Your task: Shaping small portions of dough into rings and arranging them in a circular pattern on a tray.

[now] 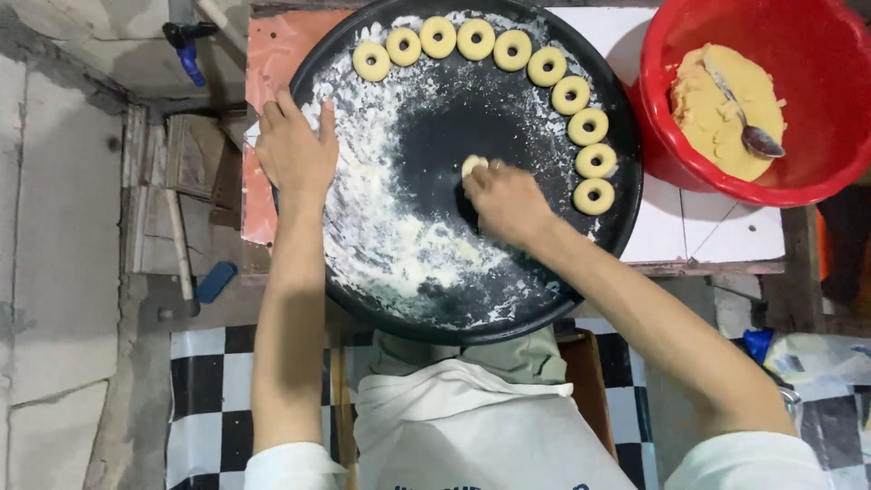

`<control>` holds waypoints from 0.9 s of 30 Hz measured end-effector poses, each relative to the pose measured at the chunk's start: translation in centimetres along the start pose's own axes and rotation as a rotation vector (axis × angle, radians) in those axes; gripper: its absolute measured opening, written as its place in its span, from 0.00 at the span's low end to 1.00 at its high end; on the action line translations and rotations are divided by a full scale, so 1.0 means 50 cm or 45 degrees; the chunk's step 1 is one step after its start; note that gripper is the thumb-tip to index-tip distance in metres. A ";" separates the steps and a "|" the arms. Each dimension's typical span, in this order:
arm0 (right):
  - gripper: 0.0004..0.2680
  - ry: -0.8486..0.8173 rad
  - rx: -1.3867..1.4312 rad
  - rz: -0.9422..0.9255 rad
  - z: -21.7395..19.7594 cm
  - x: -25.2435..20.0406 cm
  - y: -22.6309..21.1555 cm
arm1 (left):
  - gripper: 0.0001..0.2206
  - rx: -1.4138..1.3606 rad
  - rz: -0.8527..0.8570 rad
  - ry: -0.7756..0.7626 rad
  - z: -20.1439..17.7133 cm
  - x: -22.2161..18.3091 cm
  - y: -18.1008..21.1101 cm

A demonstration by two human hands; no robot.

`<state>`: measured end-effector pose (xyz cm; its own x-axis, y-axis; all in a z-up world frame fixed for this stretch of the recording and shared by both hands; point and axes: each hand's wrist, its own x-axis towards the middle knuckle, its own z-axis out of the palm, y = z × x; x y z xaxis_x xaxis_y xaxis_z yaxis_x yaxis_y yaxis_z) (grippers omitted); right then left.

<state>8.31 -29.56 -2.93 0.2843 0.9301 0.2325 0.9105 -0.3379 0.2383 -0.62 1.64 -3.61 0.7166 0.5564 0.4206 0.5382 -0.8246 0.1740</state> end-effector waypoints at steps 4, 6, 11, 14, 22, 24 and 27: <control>0.04 -0.079 0.107 -0.122 -0.048 -0.015 -0.015 | 0.27 -0.071 -0.114 -0.129 -0.009 0.007 0.007; 0.12 0.119 0.125 -0.102 -0.026 0.003 -0.007 | 0.26 -0.058 -0.136 -0.149 -0.014 0.005 0.009; 0.15 -0.041 0.069 0.248 0.014 0.088 0.042 | 0.27 -0.116 -0.063 0.023 -0.019 -0.001 0.015; 0.12 -0.304 -0.121 0.271 0.010 0.117 0.061 | 0.28 -0.109 -0.092 -0.009 -0.017 0.002 0.016; 0.19 0.023 -0.024 0.351 0.068 0.202 0.098 | 0.28 -0.106 -0.109 0.012 -0.018 0.003 0.029; 0.18 0.032 -0.020 0.355 0.084 0.225 0.100 | 0.29 -0.096 -0.088 0.060 -0.022 0.018 0.028; 0.07 0.260 -0.023 0.200 0.154 0.203 0.089 | 0.28 -0.154 -0.172 0.020 -0.014 0.000 0.025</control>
<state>17.55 -20.53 -6.77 0.3539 0.8181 0.4533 0.8539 -0.4803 0.2003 -0.26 0.55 -2.79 0.6339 0.6618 0.4002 0.5711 -0.7495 0.3349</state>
